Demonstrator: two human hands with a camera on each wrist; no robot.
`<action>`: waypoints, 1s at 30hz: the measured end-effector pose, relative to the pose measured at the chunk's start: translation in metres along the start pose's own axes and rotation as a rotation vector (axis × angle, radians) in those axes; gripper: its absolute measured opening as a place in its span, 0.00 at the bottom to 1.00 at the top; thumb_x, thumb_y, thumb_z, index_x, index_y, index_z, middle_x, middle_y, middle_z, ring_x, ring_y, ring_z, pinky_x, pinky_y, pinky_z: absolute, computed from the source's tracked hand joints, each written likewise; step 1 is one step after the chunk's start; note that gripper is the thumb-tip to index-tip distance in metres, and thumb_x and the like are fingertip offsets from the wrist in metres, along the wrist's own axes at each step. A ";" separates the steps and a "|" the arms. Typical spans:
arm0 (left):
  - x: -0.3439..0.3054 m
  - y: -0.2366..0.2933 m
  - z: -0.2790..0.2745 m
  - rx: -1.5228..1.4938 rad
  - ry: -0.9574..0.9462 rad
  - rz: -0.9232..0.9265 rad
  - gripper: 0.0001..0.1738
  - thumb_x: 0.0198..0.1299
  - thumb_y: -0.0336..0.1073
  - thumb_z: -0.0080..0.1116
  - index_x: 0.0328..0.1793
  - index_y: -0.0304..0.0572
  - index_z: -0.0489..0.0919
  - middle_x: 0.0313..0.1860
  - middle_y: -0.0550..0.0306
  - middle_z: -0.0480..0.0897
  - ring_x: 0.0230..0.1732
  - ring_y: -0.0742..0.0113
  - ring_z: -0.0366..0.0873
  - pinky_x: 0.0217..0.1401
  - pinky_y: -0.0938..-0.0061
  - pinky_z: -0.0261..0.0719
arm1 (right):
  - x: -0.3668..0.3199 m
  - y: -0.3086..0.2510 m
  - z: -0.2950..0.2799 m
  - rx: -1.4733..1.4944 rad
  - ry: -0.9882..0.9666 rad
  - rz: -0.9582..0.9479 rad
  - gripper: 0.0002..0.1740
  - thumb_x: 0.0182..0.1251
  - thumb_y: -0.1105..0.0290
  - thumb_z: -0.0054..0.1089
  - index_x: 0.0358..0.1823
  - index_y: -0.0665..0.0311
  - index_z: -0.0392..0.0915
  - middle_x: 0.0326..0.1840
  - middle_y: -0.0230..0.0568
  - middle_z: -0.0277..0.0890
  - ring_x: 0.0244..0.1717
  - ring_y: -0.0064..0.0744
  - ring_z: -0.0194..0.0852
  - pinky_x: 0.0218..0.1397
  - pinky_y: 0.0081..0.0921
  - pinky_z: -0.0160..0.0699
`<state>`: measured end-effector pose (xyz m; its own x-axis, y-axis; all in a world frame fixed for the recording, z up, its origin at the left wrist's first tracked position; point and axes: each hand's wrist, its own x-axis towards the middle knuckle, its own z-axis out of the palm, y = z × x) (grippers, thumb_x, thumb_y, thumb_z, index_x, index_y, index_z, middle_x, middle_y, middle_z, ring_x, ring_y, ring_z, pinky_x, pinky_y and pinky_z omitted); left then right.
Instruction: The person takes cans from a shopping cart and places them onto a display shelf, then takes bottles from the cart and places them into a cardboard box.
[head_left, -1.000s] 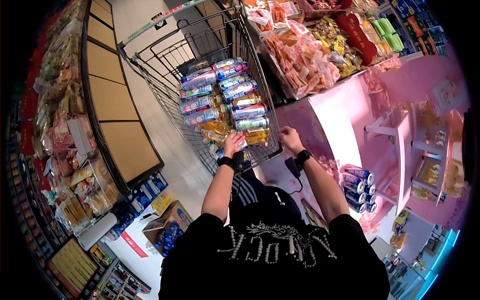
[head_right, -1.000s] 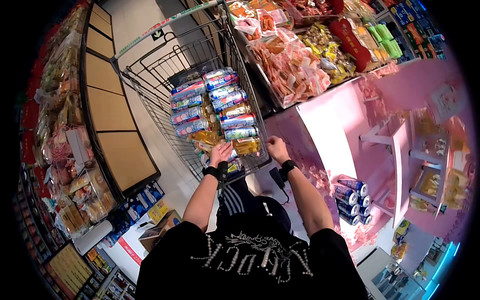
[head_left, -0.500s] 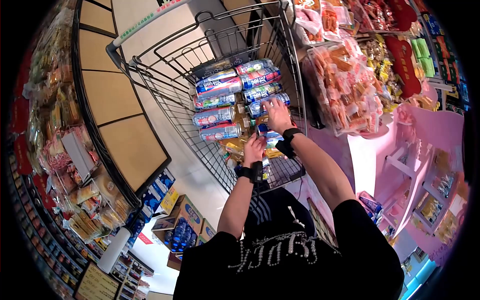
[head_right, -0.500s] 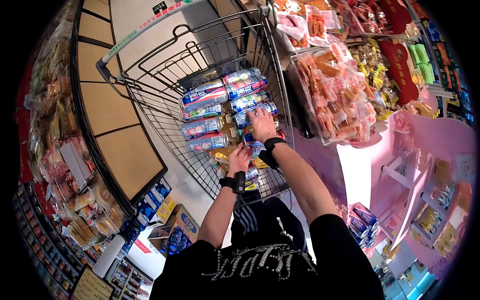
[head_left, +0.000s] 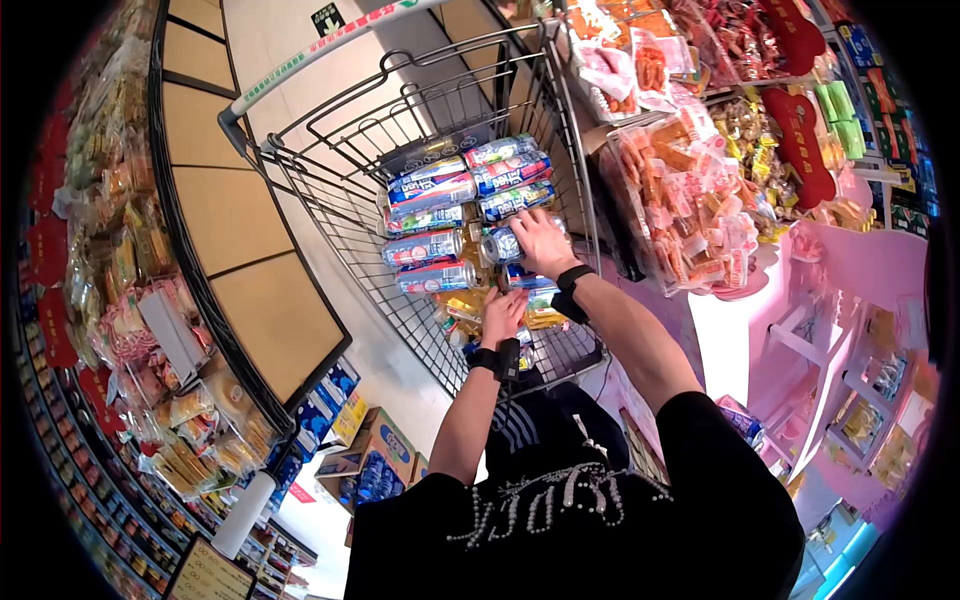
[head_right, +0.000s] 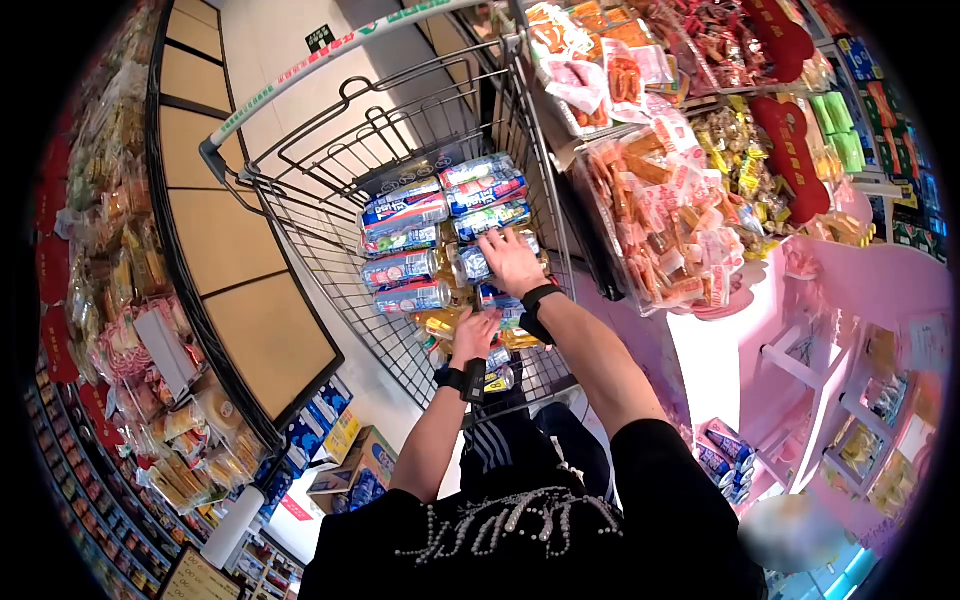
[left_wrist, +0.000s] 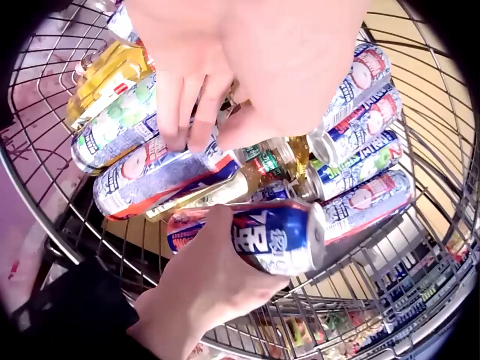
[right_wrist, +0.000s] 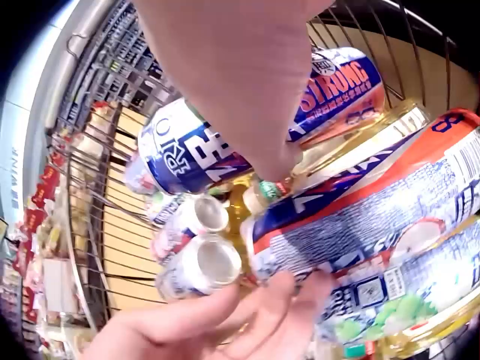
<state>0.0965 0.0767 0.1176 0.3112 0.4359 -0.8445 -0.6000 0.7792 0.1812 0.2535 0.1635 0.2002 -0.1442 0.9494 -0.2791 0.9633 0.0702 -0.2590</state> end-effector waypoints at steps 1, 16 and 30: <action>-0.004 0.001 0.007 -0.016 0.076 0.007 0.31 0.55 0.27 0.51 0.64 0.31 0.56 0.47 0.45 0.73 0.54 0.52 0.71 0.64 0.61 0.66 | -0.007 -0.006 -0.009 0.103 0.024 0.035 0.38 0.36 0.68 0.69 0.54 0.62 0.63 0.50 0.42 0.64 0.54 0.48 0.61 0.55 0.41 0.68; -0.126 -0.049 0.119 0.257 -0.377 -0.249 0.24 0.61 0.55 0.45 0.51 0.44 0.74 0.43 0.56 0.80 0.47 0.60 0.76 0.53 0.56 0.71 | -0.226 -0.010 -0.081 1.654 0.516 0.672 0.31 0.45 0.71 0.70 0.51 0.64 0.65 0.42 0.36 0.73 0.43 0.26 0.72 0.49 0.25 0.72; -0.208 -0.217 0.142 0.773 -0.597 -0.507 0.28 0.64 0.57 0.32 0.45 0.43 0.75 0.30 0.54 0.80 0.26 0.58 0.79 0.28 0.66 0.80 | -0.421 0.031 -0.056 2.252 1.046 0.405 0.28 0.62 0.45 0.49 0.52 0.60 0.67 0.45 0.39 0.72 0.46 0.31 0.70 0.50 0.32 0.70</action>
<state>0.2665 -0.1191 0.3255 0.8223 -0.0290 -0.5683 0.2569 0.9101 0.3253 0.3566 -0.2165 0.3617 0.6437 0.6562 -0.3938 -0.7091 0.3179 -0.6294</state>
